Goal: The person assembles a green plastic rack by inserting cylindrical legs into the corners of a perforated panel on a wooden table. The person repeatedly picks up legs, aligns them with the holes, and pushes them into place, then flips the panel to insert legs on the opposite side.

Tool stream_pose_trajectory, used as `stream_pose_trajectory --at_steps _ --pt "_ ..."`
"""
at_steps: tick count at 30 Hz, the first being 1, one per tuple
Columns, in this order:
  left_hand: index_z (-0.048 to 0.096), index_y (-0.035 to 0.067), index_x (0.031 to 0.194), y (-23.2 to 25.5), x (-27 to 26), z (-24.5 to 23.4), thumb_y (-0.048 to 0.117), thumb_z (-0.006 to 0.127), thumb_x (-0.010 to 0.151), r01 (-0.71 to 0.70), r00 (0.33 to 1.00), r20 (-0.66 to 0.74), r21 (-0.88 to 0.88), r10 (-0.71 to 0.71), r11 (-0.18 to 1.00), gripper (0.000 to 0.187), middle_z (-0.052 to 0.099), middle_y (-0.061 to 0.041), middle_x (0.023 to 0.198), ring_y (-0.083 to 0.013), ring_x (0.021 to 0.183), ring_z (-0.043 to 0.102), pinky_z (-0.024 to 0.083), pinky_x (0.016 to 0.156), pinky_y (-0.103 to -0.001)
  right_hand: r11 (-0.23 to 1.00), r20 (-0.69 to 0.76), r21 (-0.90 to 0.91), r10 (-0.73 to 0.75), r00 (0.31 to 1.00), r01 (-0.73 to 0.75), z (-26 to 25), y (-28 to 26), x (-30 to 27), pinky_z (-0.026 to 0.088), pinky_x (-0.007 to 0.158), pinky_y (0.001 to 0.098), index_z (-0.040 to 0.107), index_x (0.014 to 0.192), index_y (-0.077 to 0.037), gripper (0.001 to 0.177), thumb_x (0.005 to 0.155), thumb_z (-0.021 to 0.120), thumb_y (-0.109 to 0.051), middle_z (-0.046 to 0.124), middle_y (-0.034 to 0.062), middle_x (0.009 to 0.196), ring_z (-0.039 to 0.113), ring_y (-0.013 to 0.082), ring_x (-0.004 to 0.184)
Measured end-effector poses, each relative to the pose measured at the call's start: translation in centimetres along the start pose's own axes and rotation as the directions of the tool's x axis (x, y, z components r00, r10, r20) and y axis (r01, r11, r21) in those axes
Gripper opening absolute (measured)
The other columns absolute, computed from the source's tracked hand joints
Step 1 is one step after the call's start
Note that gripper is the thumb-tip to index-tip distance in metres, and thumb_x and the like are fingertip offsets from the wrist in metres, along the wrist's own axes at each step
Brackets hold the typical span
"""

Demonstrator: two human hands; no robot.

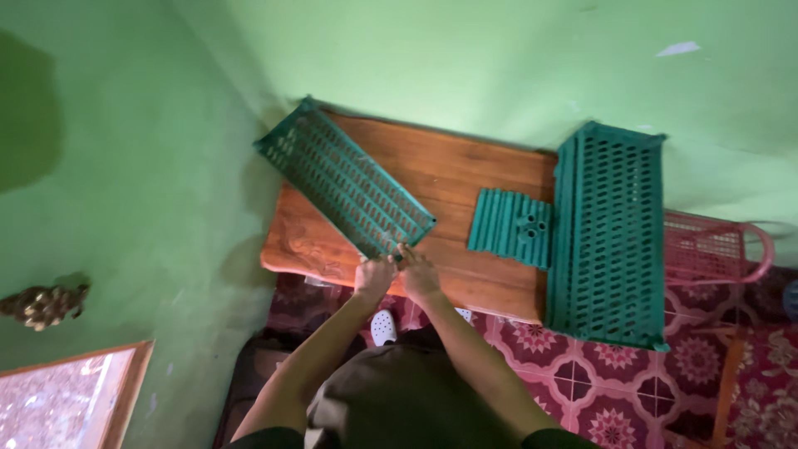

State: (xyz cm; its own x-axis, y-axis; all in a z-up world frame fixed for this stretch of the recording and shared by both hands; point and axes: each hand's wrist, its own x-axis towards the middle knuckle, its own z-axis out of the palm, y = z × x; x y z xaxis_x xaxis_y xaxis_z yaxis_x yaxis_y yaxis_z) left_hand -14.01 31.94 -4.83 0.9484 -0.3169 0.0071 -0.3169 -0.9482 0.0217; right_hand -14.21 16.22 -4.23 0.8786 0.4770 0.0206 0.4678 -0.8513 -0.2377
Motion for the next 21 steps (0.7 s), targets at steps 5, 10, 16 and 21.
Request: stream_pose_trajectory --at_steps 5,10,16,21 --pt "0.070 0.007 0.088 0.0 0.1 -0.6 0.029 0.057 0.104 0.055 0.998 0.023 0.028 -0.055 0.998 0.030 0.068 -0.008 0.073 -0.0246 0.065 0.073 0.060 0.051 -0.036 1.000 -0.023 -0.005 -0.025 0.999 0.025 -0.3 0.6 0.3 0.051 0.098 0.0473 0.064 0.135 -0.025 0.045 0.091 0.059 -0.014 0.049 0.0094 0.155 0.047 0.0251 0.142" --pt "0.072 0.008 0.085 0.2 0.1 -1.1 0.028 0.056 0.100 0.100 0.993 -0.070 -0.009 -0.100 0.995 0.030 0.072 -0.013 0.075 -0.0310 0.070 0.074 0.060 0.060 -0.044 0.998 -0.021 0.024 -0.058 0.998 0.058 -0.5 0.7 0.4 0.053 0.101 0.0434 0.064 0.134 -0.027 0.046 0.089 0.060 -0.015 0.048 0.0094 0.156 0.044 0.0260 0.143" --pt "0.074 0.010 0.083 2.2 1.3 -0.9 0.043 0.051 0.102 0.516 0.848 0.284 -0.246 -0.448 0.820 0.044 0.077 -0.017 0.079 -0.0349 0.073 0.074 0.061 0.071 -0.049 0.996 0.041 -0.035 -0.082 0.996 0.083 -0.5 1.5 0.3 0.059 0.086 0.0429 0.061 0.138 -0.030 0.052 0.089 0.059 -0.015 0.044 0.0070 0.157 0.043 0.0252 0.144" --pt "0.072 0.006 0.089 1.2 0.0 -1.2 0.040 0.052 0.101 0.201 0.971 0.172 -0.207 -0.167 0.958 0.042 0.075 -0.016 0.082 -0.0331 0.073 0.076 0.062 0.066 -0.046 0.997 -0.004 0.049 -0.063 0.998 0.063 -0.4 1.4 0.1 0.061 0.089 0.0409 0.058 0.138 -0.032 0.037 0.103 0.055 -0.023 0.043 0.0053 0.163 0.041 0.0213 0.150"
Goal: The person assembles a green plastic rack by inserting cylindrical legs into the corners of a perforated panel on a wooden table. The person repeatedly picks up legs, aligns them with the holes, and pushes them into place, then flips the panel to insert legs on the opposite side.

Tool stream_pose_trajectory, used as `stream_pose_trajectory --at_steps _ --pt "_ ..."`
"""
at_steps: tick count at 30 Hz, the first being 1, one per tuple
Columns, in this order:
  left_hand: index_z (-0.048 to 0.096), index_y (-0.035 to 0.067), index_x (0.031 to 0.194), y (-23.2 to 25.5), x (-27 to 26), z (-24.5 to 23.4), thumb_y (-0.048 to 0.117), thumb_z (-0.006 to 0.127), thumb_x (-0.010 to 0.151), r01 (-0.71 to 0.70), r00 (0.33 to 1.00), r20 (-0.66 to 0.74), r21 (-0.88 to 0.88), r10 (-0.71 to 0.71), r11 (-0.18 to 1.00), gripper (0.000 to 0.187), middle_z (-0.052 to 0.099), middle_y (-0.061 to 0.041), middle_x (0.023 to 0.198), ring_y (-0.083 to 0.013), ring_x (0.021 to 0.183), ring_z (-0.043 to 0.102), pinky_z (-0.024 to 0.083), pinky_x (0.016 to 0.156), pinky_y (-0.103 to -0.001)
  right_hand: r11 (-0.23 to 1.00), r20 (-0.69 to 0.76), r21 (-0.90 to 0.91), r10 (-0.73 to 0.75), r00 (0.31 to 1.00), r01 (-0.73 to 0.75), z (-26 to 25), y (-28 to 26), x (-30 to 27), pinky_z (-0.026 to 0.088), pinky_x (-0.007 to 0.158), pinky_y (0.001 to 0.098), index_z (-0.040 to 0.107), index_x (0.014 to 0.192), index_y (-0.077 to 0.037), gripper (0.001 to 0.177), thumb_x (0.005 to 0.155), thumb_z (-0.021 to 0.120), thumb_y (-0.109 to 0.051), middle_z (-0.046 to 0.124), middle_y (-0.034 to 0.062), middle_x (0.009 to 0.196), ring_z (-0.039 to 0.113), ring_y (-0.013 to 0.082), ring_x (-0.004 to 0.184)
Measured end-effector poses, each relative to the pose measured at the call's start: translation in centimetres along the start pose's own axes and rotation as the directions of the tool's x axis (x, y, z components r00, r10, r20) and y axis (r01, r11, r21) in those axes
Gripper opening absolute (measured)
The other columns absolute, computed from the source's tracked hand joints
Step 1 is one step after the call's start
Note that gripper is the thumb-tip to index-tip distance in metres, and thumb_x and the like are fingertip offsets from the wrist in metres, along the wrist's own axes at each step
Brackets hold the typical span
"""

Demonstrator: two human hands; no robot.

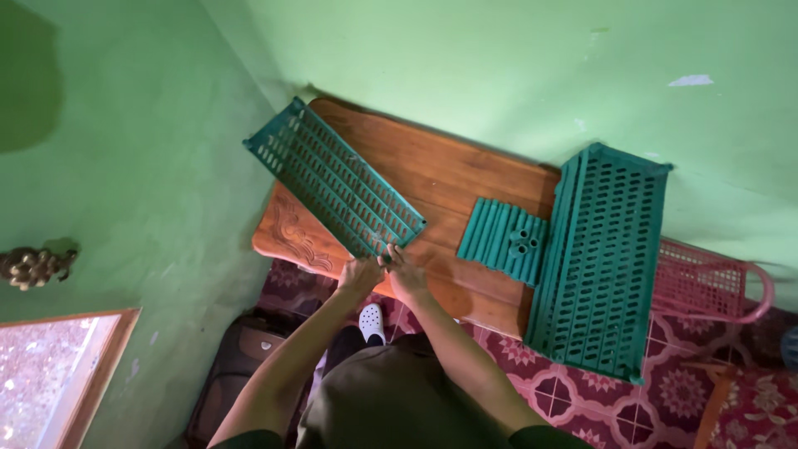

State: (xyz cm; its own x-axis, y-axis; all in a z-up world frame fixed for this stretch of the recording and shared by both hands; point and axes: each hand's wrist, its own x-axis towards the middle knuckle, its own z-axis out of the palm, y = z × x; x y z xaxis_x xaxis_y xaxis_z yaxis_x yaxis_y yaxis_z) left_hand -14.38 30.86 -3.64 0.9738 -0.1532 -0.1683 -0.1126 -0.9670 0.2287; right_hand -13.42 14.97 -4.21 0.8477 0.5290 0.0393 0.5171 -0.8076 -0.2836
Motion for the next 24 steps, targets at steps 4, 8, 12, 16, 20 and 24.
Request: stream_pose_trajectory --at_steps 4,8,12,16,20,24 --pt "0.076 0.010 0.090 1.4 1.7 -0.1 0.037 0.054 0.095 0.275 0.961 0.019 -0.095 -0.274 0.957 0.036 0.074 -0.018 0.086 -0.0355 0.080 0.074 0.060 0.067 -0.047 0.999 0.147 -0.036 0.018 0.989 -0.013 -0.5 0.4 0.7 0.060 0.078 0.0436 0.058 0.141 -0.034 0.046 0.098 0.053 -0.018 0.040 0.0071 0.161 0.039 0.0214 0.148" --pt "0.077 0.010 0.087 1.8 1.7 -0.2 0.039 0.050 0.104 0.380 0.912 0.210 -0.110 -0.352 0.918 0.043 0.074 -0.015 0.088 -0.0353 0.088 0.073 0.058 0.080 -0.049 1.000 0.155 -0.017 0.017 0.988 -0.015 -0.5 -0.2 0.6 0.060 0.077 0.0455 0.061 0.139 -0.033 0.043 0.099 0.052 -0.020 0.040 0.0064 0.161 0.040 0.0206 0.147" --pt "0.071 0.010 0.091 0.9 1.5 -2.3 0.037 0.053 0.102 -0.085 0.996 0.012 -0.040 0.085 0.996 0.034 0.073 -0.015 0.090 -0.0355 0.085 0.073 0.057 0.078 -0.051 0.996 0.113 -0.078 -0.040 0.993 0.049 -1.0 0.1 -0.1 0.059 0.091 0.0419 0.065 0.132 -0.029 0.042 0.093 0.057 -0.013 0.041 0.0056 0.164 0.042 0.0206 0.148" --pt "0.065 0.008 0.097 -1.0 3.8 -6.5 0.040 0.056 0.102 -0.280 0.960 -0.006 0.054 0.281 0.958 0.033 0.071 -0.015 0.092 -0.0369 0.084 0.071 0.055 0.078 -0.053 0.996 -0.001 0.082 -0.045 0.999 0.044 -1.5 -0.1 0.2 0.057 0.105 0.0388 0.067 0.130 -0.031 0.041 0.096 0.063 -0.009 0.053 -0.0041 0.154 0.046 0.0196 0.154" --pt "0.060 0.003 0.110 -3.2 5.8 -9.7 0.031 0.067 0.096 -0.352 0.935 -0.182 -0.395 0.303 0.849 0.032 0.069 -0.023 0.096 -0.0429 0.088 0.068 0.052 0.074 -0.054 0.987 0.173 0.150 -0.089 0.981 0.064 -2.1 0.7 -0.3 0.051 0.099 0.0434 0.061 0.137 -0.020 0.070 0.072 0.065 0.004 0.040 0.0136 0.158 0.042 0.0305 0.143" --pt "0.055 0.003 0.121 -3.4 4.2 -9.7 0.015 0.070 0.089 -0.261 0.962 -0.130 -0.703 0.241 0.661 0.037 0.069 -0.021 0.097 -0.0372 0.088 0.072 0.056 0.075 -0.048 0.946 -0.114 0.285 -0.124 0.986 0.152 -2.2 1.1 -0.2 0.050 0.107 0.0446 0.057 0.145 -0.012 0.067 0.080 0.059 0.006 0.045 0.0191 0.156 0.046 0.0349 0.143"
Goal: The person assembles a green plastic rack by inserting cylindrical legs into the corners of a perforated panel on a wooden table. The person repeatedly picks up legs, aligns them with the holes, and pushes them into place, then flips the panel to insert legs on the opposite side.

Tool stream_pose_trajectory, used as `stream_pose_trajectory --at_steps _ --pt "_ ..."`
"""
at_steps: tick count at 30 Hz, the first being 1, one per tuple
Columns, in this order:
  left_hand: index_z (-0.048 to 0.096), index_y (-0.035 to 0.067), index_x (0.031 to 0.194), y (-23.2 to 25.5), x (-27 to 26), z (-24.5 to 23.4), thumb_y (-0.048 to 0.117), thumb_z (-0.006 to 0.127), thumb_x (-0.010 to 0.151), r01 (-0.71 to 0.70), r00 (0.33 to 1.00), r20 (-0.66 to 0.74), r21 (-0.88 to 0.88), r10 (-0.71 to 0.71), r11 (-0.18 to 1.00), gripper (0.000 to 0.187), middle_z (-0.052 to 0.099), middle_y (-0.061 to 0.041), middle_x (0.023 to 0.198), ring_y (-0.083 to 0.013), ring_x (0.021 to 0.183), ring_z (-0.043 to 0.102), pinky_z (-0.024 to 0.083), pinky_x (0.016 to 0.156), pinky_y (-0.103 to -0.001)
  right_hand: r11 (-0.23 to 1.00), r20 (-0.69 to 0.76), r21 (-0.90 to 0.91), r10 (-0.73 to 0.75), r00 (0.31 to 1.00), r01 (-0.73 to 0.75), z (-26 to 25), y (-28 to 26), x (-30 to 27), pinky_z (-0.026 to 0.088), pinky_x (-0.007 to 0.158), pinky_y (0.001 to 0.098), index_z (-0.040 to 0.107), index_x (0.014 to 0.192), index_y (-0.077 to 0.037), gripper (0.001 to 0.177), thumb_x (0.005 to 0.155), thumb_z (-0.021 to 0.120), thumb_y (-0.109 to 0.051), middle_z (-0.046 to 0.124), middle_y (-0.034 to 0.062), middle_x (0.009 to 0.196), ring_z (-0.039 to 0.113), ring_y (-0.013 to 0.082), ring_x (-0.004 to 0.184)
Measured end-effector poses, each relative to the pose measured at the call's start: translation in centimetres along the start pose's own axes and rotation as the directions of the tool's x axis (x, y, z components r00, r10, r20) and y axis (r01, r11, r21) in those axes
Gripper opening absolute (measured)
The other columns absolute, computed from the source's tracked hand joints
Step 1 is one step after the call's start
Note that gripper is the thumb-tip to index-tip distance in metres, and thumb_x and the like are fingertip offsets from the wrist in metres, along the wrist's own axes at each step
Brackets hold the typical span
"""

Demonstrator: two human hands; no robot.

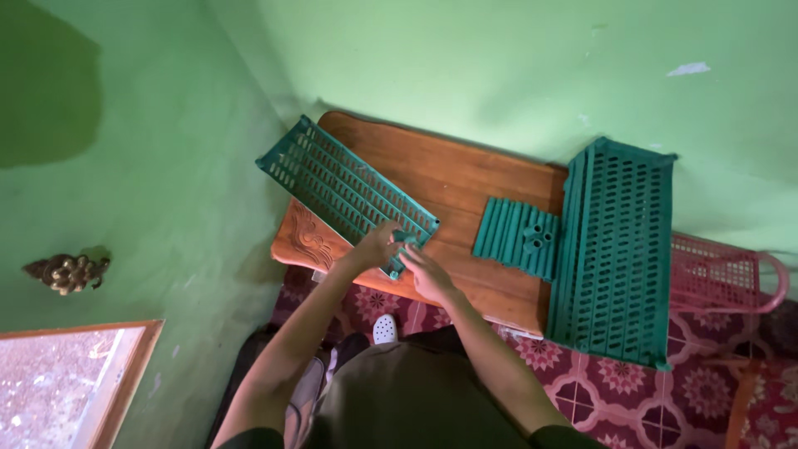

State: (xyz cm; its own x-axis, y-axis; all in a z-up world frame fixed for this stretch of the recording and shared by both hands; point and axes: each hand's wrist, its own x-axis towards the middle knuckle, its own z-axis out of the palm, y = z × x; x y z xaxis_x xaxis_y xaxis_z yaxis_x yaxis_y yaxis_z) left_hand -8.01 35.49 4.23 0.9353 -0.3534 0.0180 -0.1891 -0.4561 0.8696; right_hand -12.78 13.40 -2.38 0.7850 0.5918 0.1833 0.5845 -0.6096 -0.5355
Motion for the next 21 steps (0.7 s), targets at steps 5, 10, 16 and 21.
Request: stream_pose_trajectory --at_steps 5,10,16,21 --pt "0.058 0.007 0.125 0.7 -1.3 2.3 0.009 0.071 0.088 0.064 0.998 0.001 -0.069 -0.065 0.996 0.039 0.073 -0.019 0.102 -0.0356 0.091 0.075 0.058 0.075 -0.046 0.841 -0.286 0.497 0.393 0.874 -0.216 -0.3 -0.2 -1.0 0.056 0.095 0.0332 0.059 0.140 -0.009 0.036 0.104 0.059 -0.012 0.063 0.0151 0.142 0.063 0.0265 0.125" --pt "0.056 0.013 0.133 2.6 -0.6 3.9 0.010 0.065 0.092 0.311 0.948 0.107 -0.098 -0.301 0.945 0.042 0.073 -0.017 0.100 -0.0379 0.084 0.075 0.061 0.074 -0.046 0.365 -0.033 0.892 0.640 0.768 -0.265 -4.1 -1.7 -0.9 0.054 0.078 0.0247 0.060 0.139 -0.006 0.037 0.106 0.059 -0.023 0.071 0.0071 0.120 0.073 0.0128 0.100" --pt "0.060 0.009 0.131 3.6 1.3 7.1 0.012 0.072 0.091 0.075 0.996 0.039 0.015 -0.075 0.997 0.041 0.075 -0.019 0.101 -0.0346 0.094 0.075 0.056 0.084 -0.045 0.666 -0.281 0.721 0.535 0.797 -0.192 -10.5 -3.3 -2.0 0.057 0.075 0.0248 0.067 0.116 -0.001 0.021 0.102 0.069 -0.017 0.073 0.0079 0.106 0.074 0.0138 0.096" --pt "0.060 0.008 0.128 5.3 3.3 10.1 0.015 0.072 0.091 0.075 0.995 0.074 -0.009 -0.074 0.997 0.039 0.074 -0.021 0.104 -0.0337 0.099 0.074 0.057 0.083 -0.043 0.731 -0.333 0.641 0.538 0.774 -0.233 -14.1 -1.4 -3.6 0.055 0.071 0.0267 0.068 0.108 -0.002 0.019 0.095 0.075 -0.012 0.070 0.0084 0.104 0.072 0.0156 0.091"
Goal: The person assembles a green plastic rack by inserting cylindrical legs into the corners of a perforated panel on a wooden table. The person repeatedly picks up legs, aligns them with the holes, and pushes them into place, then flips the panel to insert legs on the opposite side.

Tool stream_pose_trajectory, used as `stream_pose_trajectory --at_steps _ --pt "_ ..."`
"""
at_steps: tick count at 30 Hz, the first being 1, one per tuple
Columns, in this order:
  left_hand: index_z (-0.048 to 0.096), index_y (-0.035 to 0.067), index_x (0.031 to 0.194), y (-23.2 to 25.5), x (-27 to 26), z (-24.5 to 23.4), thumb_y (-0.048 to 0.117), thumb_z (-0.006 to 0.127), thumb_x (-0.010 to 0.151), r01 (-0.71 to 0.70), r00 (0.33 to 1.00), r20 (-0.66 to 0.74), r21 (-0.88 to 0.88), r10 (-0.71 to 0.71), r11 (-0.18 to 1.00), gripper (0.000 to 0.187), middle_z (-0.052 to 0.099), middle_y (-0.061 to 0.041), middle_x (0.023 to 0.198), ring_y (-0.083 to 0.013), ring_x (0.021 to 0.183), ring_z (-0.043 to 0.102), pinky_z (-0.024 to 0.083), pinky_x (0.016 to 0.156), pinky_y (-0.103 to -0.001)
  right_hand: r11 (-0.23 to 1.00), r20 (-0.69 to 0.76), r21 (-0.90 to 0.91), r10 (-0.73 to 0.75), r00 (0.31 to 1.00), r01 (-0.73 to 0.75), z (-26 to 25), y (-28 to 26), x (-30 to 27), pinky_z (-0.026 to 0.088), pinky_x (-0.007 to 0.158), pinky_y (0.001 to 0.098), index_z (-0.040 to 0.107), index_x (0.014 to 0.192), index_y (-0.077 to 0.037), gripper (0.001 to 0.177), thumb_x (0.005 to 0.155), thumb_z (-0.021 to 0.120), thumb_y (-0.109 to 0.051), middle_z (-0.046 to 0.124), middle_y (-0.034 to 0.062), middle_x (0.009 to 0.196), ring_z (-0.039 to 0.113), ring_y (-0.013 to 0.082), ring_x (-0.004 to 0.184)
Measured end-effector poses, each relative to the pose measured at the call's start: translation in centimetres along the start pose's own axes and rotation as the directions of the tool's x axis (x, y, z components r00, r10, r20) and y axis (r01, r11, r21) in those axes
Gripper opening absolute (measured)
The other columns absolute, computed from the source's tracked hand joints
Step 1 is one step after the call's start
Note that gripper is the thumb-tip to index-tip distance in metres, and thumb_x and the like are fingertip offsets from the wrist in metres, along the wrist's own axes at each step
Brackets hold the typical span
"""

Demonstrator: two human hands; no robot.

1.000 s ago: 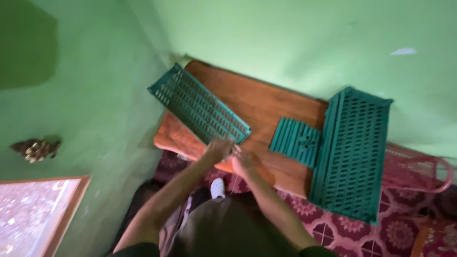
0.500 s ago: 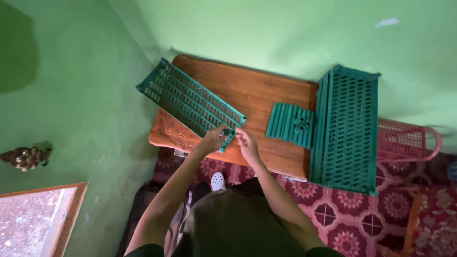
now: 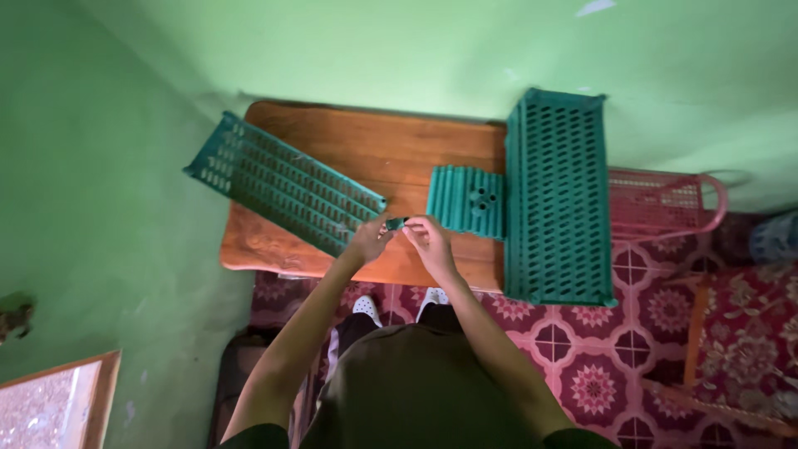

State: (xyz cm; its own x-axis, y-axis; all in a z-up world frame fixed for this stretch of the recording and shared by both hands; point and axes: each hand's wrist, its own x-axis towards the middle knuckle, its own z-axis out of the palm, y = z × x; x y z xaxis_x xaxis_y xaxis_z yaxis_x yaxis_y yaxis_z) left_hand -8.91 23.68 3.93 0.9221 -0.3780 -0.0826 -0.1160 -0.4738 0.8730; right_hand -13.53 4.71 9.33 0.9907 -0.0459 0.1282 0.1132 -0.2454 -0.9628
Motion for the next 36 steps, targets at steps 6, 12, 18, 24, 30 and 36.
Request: stream_pose_trajectory --at_steps 6,12,18,24,30,36 --pt "0.068 0.010 0.124 3.6 3.2 5.7 0.015 0.073 0.088 -0.072 0.996 0.047 0.023 0.071 0.997 0.038 0.069 -0.018 0.113 -0.0347 0.101 0.070 0.056 0.090 -0.043 0.991 -0.060 -0.114 -0.083 0.995 0.076 -6.4 1.5 0.0 0.058 0.075 0.0290 0.068 0.102 -0.002 0.016 0.091 0.079 -0.008 0.070 0.0093 0.099 0.073 0.0184 0.087" --pt "0.068 0.009 0.125 5.7 6.4 14.1 0.012 0.080 0.081 -0.186 0.980 -0.047 0.103 0.191 0.977 0.045 0.060 -0.019 0.124 -0.0401 0.117 0.058 0.051 0.099 -0.045 0.939 -0.224 -0.343 -0.087 0.971 0.005 -12.5 3.1 -0.4 0.059 0.072 0.0342 0.066 0.103 -0.003 0.025 0.084 0.083 -0.005 0.072 0.0140 0.095 0.075 0.0275 0.083" --pt "0.052 0.004 0.136 6.9 8.8 20.1 0.007 0.077 0.079 -0.012 0.998 -0.069 -0.042 0.009 0.999 0.062 0.056 -0.020 0.126 -0.0399 0.113 0.061 0.054 0.095 -0.045 0.797 -0.224 -0.602 -0.116 0.968 -0.044 -16.5 6.7 0.9 0.058 0.079 0.0460 0.065 0.114 0.000 0.037 0.079 0.079 -0.002 0.071 0.0216 0.102 0.070 0.0405 0.093" --pt "0.047 0.004 0.141 6.6 10.3 22.2 0.004 0.072 0.080 0.082 0.990 -0.108 -0.088 -0.091 0.993 0.066 0.052 -0.023 0.129 -0.0416 0.109 0.061 0.054 0.093 -0.047 0.731 -0.169 -0.657 0.096 0.981 -0.185 -16.4 8.8 2.5 0.056 0.080 0.0513 0.061 0.117 0.000 0.030 0.088 0.069 -0.003 0.068 0.0258 0.106 0.067 0.0458 0.096" --pt "0.049 0.004 0.139 5.8 11.1 22.9 0.006 0.073 0.082 0.075 0.991 -0.106 -0.046 -0.079 0.996 0.062 0.052 -0.023 0.134 -0.0413 0.114 0.061 0.054 0.094 -0.046 0.739 -0.186 -0.647 0.089 0.979 -0.190 -16.0 9.9 2.8 0.055 0.078 0.0527 0.059 0.118 0.000 0.029 0.090 0.067 -0.004 0.066 0.0269 0.110 0.066 0.0479 0.096" --pt "0.047 0.007 0.142 6.7 10.9 22.2 0.008 0.072 0.084 0.184 0.980 -0.057 -0.089 -0.190 0.979 0.063 0.054 -0.018 0.132 -0.0340 0.103 0.067 0.056 0.091 -0.043 0.755 -0.201 -0.628 0.076 0.977 -0.188 -15.9 8.4 3.0 0.056 0.078 0.0518 0.056 0.126 0.001 0.039 0.089 0.067 -0.005 0.064 0.0278 0.113 0.066 0.0485 0.096"
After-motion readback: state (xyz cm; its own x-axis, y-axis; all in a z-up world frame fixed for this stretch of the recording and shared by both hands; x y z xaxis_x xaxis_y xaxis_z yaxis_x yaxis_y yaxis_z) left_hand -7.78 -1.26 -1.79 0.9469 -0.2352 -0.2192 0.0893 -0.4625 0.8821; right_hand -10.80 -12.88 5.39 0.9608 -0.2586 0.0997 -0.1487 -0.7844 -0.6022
